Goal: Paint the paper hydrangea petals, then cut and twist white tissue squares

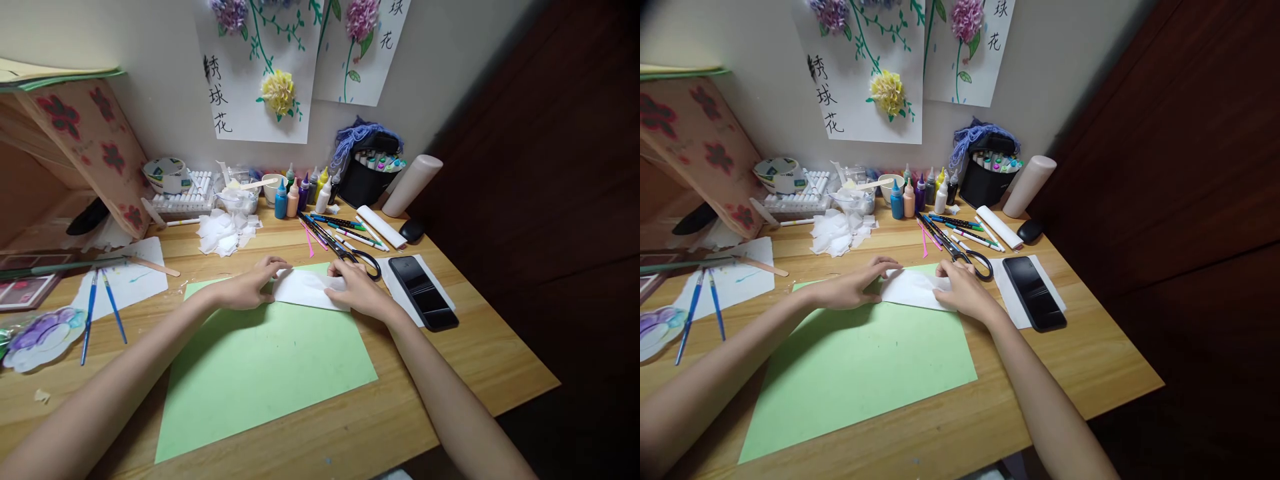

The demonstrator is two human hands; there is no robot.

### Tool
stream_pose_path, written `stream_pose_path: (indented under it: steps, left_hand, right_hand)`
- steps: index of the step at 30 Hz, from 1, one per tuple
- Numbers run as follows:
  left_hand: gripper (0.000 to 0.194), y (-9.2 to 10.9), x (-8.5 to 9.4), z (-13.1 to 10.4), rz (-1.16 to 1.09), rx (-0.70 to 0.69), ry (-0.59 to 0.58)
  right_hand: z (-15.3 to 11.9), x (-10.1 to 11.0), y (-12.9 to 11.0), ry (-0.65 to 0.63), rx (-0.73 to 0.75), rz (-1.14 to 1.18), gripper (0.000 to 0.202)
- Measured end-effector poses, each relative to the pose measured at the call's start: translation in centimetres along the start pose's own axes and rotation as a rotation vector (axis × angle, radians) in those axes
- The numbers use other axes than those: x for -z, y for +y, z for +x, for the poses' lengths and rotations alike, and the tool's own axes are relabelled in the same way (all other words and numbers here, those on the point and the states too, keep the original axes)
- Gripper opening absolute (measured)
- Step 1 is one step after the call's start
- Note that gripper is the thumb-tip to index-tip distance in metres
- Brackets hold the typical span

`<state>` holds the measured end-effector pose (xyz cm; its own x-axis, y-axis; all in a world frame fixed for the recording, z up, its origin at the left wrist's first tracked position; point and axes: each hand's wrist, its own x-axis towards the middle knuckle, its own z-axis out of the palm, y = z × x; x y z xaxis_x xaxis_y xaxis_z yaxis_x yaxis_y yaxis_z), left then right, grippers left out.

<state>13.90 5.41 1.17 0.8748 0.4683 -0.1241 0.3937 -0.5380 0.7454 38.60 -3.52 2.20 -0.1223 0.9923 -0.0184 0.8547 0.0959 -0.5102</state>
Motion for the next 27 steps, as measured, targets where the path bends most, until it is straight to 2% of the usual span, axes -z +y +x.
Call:
stream_pose_path:
  steps: [4, 9, 12, 15, 17, 18, 20, 22, 24, 27]
  left_hand:
    - [0.070, 0.1, -0.5, -0.3, 0.039, 0.043, 0.080]
    - [0.070, 0.3, -0.8, -0.4, 0.028, 0.067, 0.099]
    - [0.069, 0.5, -0.8, -0.4, 0.009, 0.118, 0.146]
    - [0.062, 1.6, -1.0, -0.4, -0.041, 0.217, 0.317]
    - [0.051, 3.0, -1.2, -0.5, -0.196, 0.306, 0.410]
    - [0.046, 3.8, -1.4, -0.4, -0.319, 0.344, 0.399]
    - [0.043, 5.6, -1.9, -0.3, -0.581, 0.398, 0.254]
    - [0.045, 7.1, -2.6, 0.0, -0.861, 0.398, 0.140]
    - [0.042, 8.0, -3.4, 0.5, -1.146, 0.293, 0.128]
    - [0.028, 7.7, -4.6, 1.3, -1.368, 0.199, 0.273]
  right_hand:
    - [-0.2, 0.1, -0.1, 0.031, -0.027, 0.163, 0.020]
    - [-0.3, -0.2, 0.5, 0.064, -0.080, 0.346, 0.036]
    - [-0.2, -0.4, 0.6, 0.083, -0.100, 0.445, 0.034]
    - [-0.3, -0.2, 0.3, 0.268, -0.073, 0.481, 0.023]
    - [-0.7, 0.1, -0.3, 0.435, -0.033, 0.421, 0.012]
    - [-0.9, 0.2, -0.7, 0.501, 0.000, 0.372, 0.007]
    - [-1.5, 0.3, -1.5, 0.568, 0.088, 0.286, 0.003]
    - [-2.0, 0.0, -2.2, 0.553, 0.195, 0.232, 0.007]
    - [-2.2, -0.7, -2.9, 0.493, 0.310, 0.174, 0.010]
    - [-2.3, -2.0, -3.6, 0.394, 0.452, 0.059, 0.015]
